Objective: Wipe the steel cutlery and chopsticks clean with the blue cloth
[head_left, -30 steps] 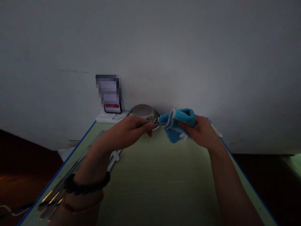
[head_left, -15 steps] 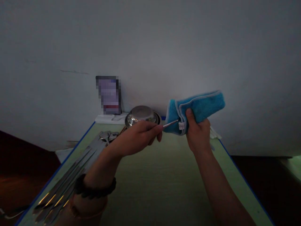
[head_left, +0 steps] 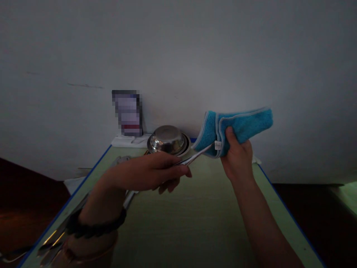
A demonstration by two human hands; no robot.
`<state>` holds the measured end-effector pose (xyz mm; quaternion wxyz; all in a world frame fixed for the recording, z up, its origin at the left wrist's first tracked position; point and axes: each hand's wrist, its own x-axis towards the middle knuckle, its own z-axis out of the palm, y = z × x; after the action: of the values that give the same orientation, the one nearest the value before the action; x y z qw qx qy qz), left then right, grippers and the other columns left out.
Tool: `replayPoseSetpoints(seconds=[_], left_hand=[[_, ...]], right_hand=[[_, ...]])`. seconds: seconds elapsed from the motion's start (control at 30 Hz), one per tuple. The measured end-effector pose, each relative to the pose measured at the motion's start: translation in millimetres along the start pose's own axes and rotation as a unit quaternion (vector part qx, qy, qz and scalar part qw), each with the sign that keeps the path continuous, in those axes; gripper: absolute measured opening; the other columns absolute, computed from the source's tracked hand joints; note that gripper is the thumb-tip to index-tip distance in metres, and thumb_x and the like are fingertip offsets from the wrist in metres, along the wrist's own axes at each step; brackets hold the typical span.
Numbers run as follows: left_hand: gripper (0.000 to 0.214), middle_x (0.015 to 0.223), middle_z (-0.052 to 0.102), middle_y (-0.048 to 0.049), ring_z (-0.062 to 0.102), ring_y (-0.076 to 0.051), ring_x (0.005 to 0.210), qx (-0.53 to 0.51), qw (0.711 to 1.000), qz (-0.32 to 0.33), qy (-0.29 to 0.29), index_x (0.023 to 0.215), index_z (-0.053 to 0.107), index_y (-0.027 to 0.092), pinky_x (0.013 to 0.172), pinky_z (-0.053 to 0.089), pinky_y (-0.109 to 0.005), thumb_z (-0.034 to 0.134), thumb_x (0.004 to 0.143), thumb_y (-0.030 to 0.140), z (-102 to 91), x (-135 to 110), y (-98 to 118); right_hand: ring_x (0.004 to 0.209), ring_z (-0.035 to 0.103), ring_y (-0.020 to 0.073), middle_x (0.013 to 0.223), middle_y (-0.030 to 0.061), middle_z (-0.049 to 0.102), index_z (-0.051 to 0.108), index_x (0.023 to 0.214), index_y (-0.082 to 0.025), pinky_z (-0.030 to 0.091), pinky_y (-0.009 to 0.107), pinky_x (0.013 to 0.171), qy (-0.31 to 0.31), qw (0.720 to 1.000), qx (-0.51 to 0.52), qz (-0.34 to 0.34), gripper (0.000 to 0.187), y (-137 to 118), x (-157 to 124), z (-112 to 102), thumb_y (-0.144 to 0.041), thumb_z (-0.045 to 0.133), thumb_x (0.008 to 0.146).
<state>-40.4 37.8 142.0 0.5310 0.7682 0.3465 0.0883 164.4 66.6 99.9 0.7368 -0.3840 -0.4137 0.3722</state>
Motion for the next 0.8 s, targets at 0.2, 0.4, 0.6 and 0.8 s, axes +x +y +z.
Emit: replayPoseSetpoints(seconds=[0.2,0.4,0.6,0.8], left_hand=[[0.024,0.065,0.06,0.0014,0.057,-0.01,0.057,0.024,0.999,0.023,0.01,0.097,0.059,0.017,0.048,0.044,-0.016,0.047,0.086,0.034,-11.0,-7.8,-2.1],[0.02,0.066,0.061,0.0014,0.059,-0.012,0.063,0.06,0.998,0.019,-0.016,0.079,0.062,0.015,0.056,0.045,-0.019,0.056,0.081,0.034,-7.3,0.8,1.4],[0.022,0.07,0.067,0.0014,0.061,-0.012,0.066,0.123,0.991,0.059,0.006,0.082,0.067,0.017,0.058,0.043,-0.017,0.064,0.075,0.037,-1.9,8.6,-0.2],[0.024,0.066,0.068,-0.0011,0.063,-0.011,0.062,0.113,0.991,0.065,-0.031,0.076,0.066,0.013,0.057,0.044,-0.016,0.054,0.084,0.032,6.3,14.0,5.8]], right_hand=[[0.088,0.063,0.0163,0.091,0.0014,0.068,0.065,0.087,-0.019,0.05,0.035,0.081,0.037,0.997,0.066,0.027,0.018,-7.7,7.2,-2.7,-0.025,0.064,0.07],[0.085,0.063,0.0142,0.09,0.0009,0.069,0.065,0.087,-0.019,0.049,0.034,0.083,0.046,0.996,0.076,0.03,0.017,-6.9,3.1,2.0,-0.025,0.063,0.071],[0.082,0.064,0.0129,0.085,-0.0004,0.069,0.064,0.089,-0.019,0.051,0.031,0.078,0.067,0.989,0.111,0.072,0.018,-5.5,-2.4,9.1,-0.025,0.062,0.072],[0.079,0.064,0.0107,0.08,-0.0018,0.069,0.064,0.088,-0.018,0.052,0.028,0.079,0.089,0.977,0.158,0.11,0.018,1.6,-6.3,13.8,-0.024,0.063,0.071]])
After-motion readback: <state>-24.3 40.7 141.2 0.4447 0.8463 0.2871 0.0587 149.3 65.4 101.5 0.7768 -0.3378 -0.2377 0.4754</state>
